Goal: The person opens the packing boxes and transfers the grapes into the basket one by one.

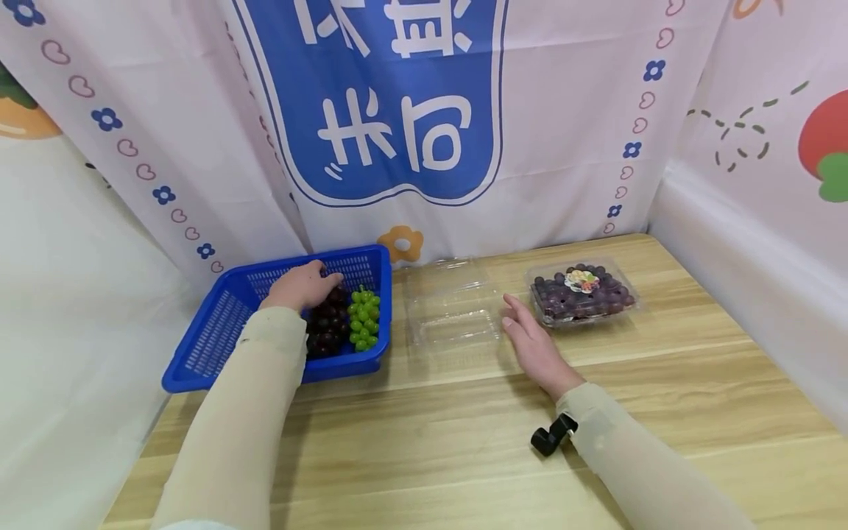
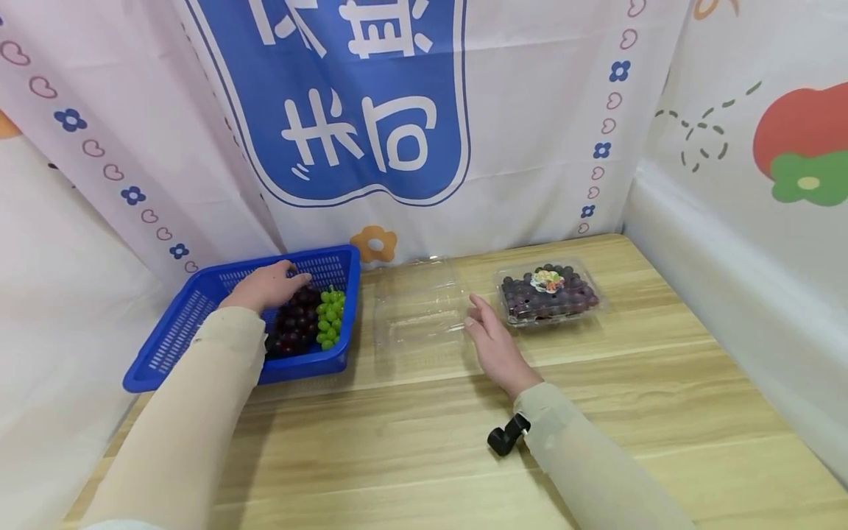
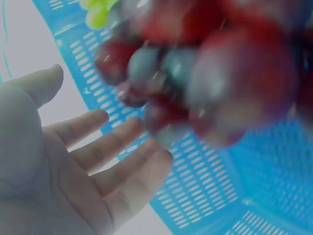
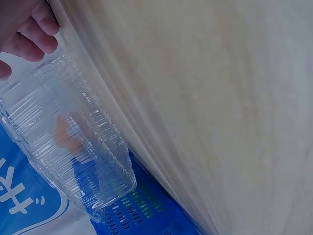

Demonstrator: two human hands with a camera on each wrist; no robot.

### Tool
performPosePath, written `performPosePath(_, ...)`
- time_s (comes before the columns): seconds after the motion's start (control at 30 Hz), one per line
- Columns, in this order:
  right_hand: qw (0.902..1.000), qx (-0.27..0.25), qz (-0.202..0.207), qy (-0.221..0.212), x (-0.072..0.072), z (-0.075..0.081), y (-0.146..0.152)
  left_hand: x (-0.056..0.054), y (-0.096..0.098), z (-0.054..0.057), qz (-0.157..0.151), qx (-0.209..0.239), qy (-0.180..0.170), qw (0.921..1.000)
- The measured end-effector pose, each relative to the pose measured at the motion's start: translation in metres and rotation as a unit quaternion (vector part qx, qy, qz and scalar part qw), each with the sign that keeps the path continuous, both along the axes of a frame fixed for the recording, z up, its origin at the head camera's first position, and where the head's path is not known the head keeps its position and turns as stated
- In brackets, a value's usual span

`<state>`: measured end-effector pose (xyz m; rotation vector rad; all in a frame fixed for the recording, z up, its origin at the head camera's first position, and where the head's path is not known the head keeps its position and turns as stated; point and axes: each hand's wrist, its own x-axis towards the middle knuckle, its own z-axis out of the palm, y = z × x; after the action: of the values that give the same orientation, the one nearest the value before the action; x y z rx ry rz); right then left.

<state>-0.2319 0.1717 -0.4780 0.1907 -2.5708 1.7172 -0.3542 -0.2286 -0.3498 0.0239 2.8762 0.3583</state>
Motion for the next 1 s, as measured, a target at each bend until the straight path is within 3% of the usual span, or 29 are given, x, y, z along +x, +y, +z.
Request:
performPosePath(0.23,0.9998,-0.013,0.009,0.01,0.003,0.008,-0.001,0.016,0.012,0.029,-0.032,-0.014,0.042,0.9985)
performPosePath(0.5,0.9968,0.007,0.017,0.078,0.013,0.031,-0.008,0.04,0.059,0.067,-0.101,-0.03,0.104,0.989)
performPosePath(0.6,0.9897,0.004,-0.009,0.143,0.014,0.046,-0.004,0.05,0.082,0.075,-0.127,-0.039,0.139,0.9813)
performPosePath(0.73,0.9697,-0.011,-0.099,0.223,0.014,0.065,0.025,0.063,0.11,0.083,-0.17,-0.043,0.199,0.9641)
performPosePath(0.83,0.9636,-0.04,-0.172,0.201,0.019,0.072,0.059,0.071,0.132,0.082,-0.207,-0.042,0.245,0.9462)
performPosePath(0.93,0.9625,-0.065,-0.232,0.125,0.027,0.071,0.093,0.077,0.154,0.074,-0.241,-0.031,0.277,0.9294)
performPosePath(1.0,0.9613,-0.071,-0.256,0.074,0.032,0.067,0.112,0.08,0.171,0.066,-0.257,-0.025,0.283,0.9235)
